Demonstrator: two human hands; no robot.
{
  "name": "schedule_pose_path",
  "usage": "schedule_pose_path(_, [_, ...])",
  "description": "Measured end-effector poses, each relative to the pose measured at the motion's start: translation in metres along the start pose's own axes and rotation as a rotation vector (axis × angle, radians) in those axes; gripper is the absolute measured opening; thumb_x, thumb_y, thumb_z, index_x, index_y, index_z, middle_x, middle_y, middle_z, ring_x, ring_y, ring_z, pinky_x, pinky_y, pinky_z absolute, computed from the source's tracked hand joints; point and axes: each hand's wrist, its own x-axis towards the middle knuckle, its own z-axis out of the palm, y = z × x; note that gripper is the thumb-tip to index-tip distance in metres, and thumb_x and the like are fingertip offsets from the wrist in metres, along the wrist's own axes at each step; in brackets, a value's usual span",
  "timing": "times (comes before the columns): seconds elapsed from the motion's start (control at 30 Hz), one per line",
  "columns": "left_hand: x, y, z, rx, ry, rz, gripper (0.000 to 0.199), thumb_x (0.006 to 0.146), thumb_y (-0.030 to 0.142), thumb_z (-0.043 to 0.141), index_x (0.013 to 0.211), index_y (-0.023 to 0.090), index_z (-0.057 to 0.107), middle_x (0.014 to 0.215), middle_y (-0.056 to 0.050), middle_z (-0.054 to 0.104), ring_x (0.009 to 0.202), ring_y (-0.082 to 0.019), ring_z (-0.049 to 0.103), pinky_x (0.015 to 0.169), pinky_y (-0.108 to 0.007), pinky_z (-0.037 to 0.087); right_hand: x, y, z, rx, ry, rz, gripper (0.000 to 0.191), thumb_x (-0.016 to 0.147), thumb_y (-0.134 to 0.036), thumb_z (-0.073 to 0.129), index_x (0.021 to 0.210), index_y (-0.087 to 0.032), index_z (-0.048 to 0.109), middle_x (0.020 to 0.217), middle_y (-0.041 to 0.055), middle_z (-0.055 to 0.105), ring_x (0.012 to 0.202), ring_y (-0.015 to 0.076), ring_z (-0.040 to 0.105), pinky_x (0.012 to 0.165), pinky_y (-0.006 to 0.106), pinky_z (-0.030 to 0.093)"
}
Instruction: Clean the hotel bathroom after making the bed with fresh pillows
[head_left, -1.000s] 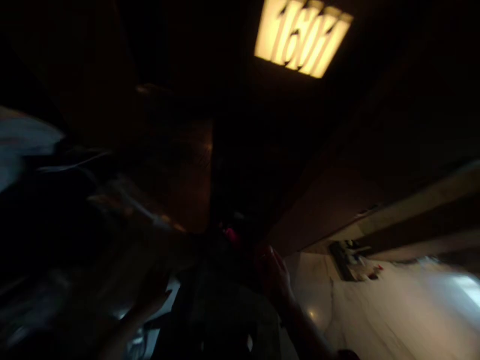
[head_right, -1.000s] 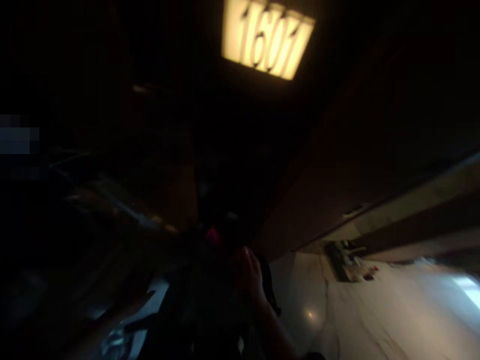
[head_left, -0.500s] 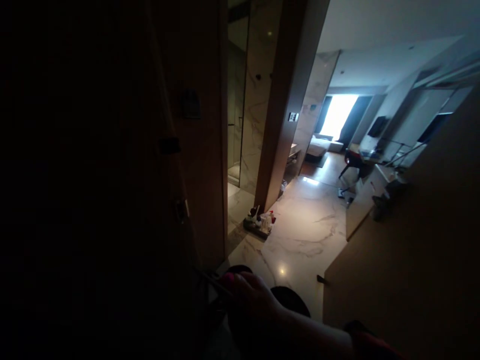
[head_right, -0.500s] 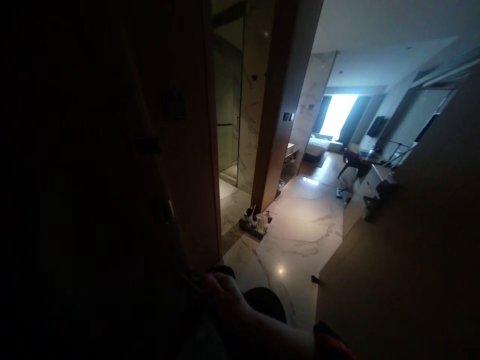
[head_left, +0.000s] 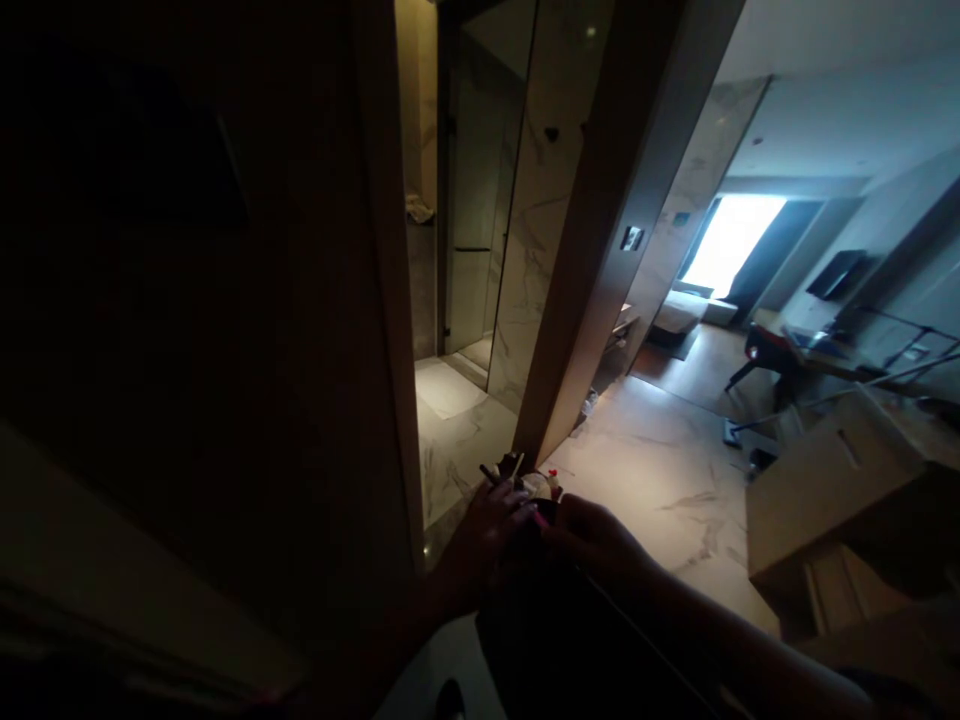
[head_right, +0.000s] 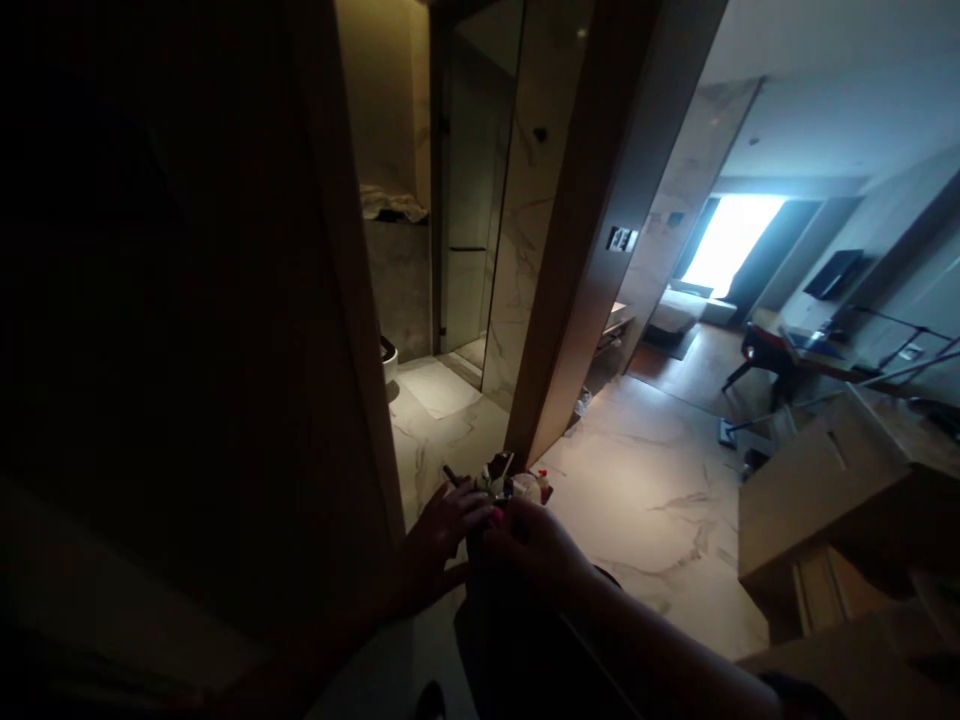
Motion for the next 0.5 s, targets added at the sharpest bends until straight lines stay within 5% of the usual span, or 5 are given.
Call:
schedule_pose_path(0.13, [0.124, -0.081, 0.001, 0.183, -0.232, -0.088, 0.026, 0.093, 0.04, 0.067, 0.11, 0.022, 0.075, 0.103, -0.01, 0.068, 0.108, -0.031, 0.059, 0.112, -0.062, 0.036, 0.098, -0.001, -0.048, -0.172, 0.068, -0.056, 0.044, 0.08, -0.059, 0.065, 0.069, -0.02, 0.048, 0.064, -0.0015, 0.052, 0.06, 0.0115, 0.042, 0.054, 0.025, 0.033])
schedule_pose_path(0.23, [0.182, -0.146, -0.004, 0.206, -0.35, -0.226, 0.022, 0.089, 0.037, 0.071, 0.103, 0.02, 0.076, 0.097, -0.009, 0.068, 0.1, -0.028, 0.059, 0.098, -0.051, 0.046, 0.177, 0.009, -0.07, -0.211, 0.132, -0.094, 0.036, 0.086, -0.053, 0.059, 0.073, -0.02, 0.052, 0.066, -0.0006, 0.056, 0.062, 0.0124, 0.046, 0.055, 0.025, 0.035])
schedule_pose_path(0.37, [0.224, -0.242, -0.007, 0.24, -0.185, -0.391, 0.011, 0.084, 0.026, 0.079, 0.092, 0.019, 0.076, 0.091, -0.006, 0.067, 0.098, -0.025, 0.059, 0.104, -0.05, 0.041, 0.298, 0.029, -0.082, -0.192, 0.101, -0.202, 0.036, 0.087, -0.052, 0.057, 0.072, -0.02, 0.052, 0.062, -0.0016, 0.053, 0.058, 0.012, 0.045, 0.054, 0.025, 0.032])
schedule_pose_path(0.5, [0.241, -0.339, -0.001, 0.291, 0.062, -0.533, 0.011, 0.082, 0.023, 0.08, 0.093, 0.024, 0.077, 0.101, -0.004, 0.068, 0.115, -0.027, 0.058, 0.121, -0.06, 0.021, 0.429, 0.039, -0.08, -0.136, -0.045, -0.311, 0.035, 0.086, -0.051, 0.058, 0.072, -0.02, 0.051, 0.06, -0.0015, 0.055, 0.057, 0.0122, 0.047, 0.056, 0.025, 0.032])
